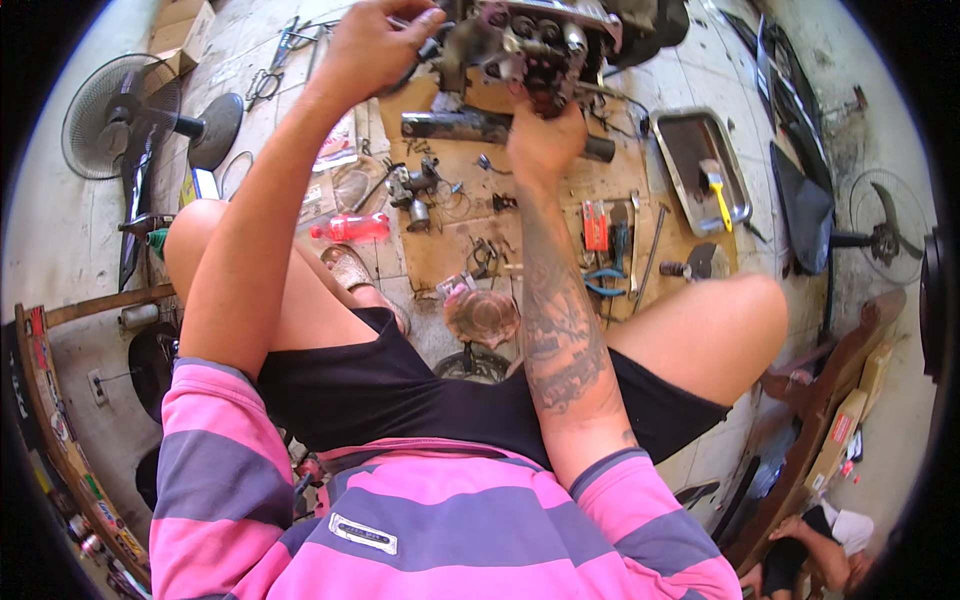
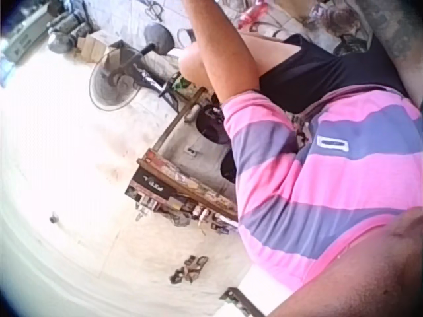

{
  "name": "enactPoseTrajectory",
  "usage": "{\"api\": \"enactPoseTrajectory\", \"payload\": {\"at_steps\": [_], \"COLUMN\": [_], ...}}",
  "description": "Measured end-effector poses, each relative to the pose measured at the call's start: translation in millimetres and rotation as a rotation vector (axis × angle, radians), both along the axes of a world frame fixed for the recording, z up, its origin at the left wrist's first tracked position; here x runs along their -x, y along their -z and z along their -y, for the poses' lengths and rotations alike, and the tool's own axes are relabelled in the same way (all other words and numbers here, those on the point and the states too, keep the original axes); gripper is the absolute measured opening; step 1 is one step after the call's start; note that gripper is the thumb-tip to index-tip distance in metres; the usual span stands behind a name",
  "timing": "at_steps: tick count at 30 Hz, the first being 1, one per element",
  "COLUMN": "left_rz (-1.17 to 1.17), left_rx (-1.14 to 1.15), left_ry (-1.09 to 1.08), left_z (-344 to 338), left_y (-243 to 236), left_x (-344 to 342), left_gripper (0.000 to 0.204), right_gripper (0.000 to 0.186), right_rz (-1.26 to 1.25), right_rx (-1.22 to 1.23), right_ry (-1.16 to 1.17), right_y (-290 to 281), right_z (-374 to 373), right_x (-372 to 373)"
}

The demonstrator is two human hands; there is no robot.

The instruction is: Inspecting and repairing internal components of a motorcycle engine.

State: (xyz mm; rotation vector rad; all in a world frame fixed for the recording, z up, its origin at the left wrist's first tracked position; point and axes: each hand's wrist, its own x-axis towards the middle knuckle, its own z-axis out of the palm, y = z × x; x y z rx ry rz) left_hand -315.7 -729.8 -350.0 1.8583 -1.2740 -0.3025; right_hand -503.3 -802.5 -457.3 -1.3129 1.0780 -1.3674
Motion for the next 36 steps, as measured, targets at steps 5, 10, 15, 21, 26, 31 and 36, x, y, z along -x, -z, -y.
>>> {"api": "enactPoseTrajectory", "payload": {"at_steps": [5, 10, 15, 21, 26, 31, 36], "left_rz": [0.149, -0.067, -0.028, -0.066, -0.711, -0.811, -0.621], "left_rx": [-0.111, 0.011, 0.053, -0.054, -0.201, -0.045, -0.011], "left_ry": [-0.162, -0.223, -0.206, -0.171, -0.280, -0.219, -0.481], "left_z": [0, -13, -22, 0, 38, 75, 90], "left_y": [-16, -19, -24, -2, 70, 111, 176], "left_x": [2, -7, -11, -22, -105, -90, -55], "left_gripper": [0.050, 0.051, 0.045, 0.038, 0.030, 0.036, 0.053], "right_gripper": [0.027, 0.026, 0.032, 0.045, 0.029, 0.027, 0.032], "right_rz": [-0.292, -0.832, -0.716, -0.835, -1.114, -1.355, -1.467], "right_rx": [-0.075, -0.032, -0.127, 0.002, 0.262, 0.086, -0.172], "right_ry": [-0.183, -0.488, -0.560, -0.568, -0.815, -1.184, -1.086], "right_y": [7, 2, -43, -145, -186, -175, -113], "right_z": [5, 4, -2, -4, -8, 15, 44], "right_x": [34, 58, 67, 79, 93, 148, 174]}}
